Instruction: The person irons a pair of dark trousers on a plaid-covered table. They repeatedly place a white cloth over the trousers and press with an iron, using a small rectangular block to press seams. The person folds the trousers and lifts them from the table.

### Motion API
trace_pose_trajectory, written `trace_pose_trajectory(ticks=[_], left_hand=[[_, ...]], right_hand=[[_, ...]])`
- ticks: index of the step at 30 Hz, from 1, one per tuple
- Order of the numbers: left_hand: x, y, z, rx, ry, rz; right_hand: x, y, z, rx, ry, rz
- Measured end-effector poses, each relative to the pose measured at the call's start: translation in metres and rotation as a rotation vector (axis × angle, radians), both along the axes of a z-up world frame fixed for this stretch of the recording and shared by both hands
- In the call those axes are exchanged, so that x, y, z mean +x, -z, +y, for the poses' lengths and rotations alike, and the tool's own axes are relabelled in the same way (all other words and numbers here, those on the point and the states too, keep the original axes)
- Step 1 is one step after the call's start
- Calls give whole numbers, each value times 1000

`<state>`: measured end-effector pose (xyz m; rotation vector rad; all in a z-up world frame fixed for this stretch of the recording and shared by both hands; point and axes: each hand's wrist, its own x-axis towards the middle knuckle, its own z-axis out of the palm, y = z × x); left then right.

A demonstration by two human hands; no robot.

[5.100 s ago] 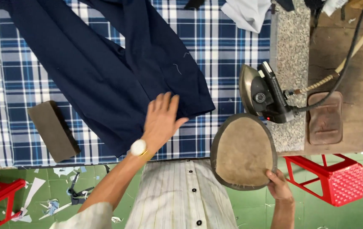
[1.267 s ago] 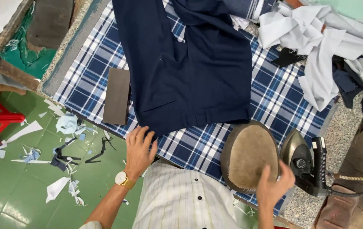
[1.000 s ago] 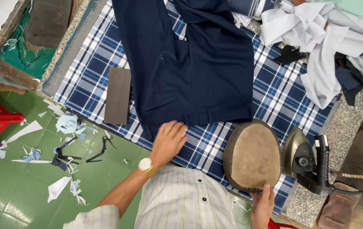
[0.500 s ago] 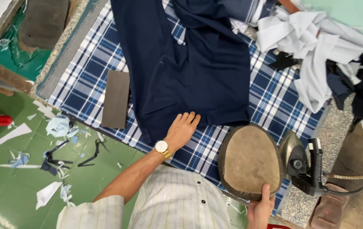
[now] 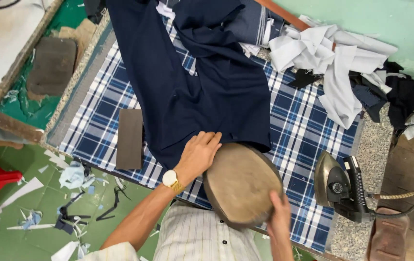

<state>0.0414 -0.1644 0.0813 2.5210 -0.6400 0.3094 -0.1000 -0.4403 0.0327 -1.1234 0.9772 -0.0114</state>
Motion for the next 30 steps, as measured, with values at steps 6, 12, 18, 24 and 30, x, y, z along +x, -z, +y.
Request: trace_pose_trajectory(ticks=[6,12,18,24,30], left_hand=[[-32,-20,1,78,-44,-171],[-44,13,12,86,53,-194],[-12,22,46,24,-109,-199],[36,12,43,-94,-299,-206],[58,40,51,10,-460,323]], right_hand=[[84,24,81,58,-77,-177],[97,18,67,-138,-957,-63],[114,-6,6,123,-945,-354],[168,-20,46,-417,-685,-753],[205,34,43,-915,-1210,-342]])
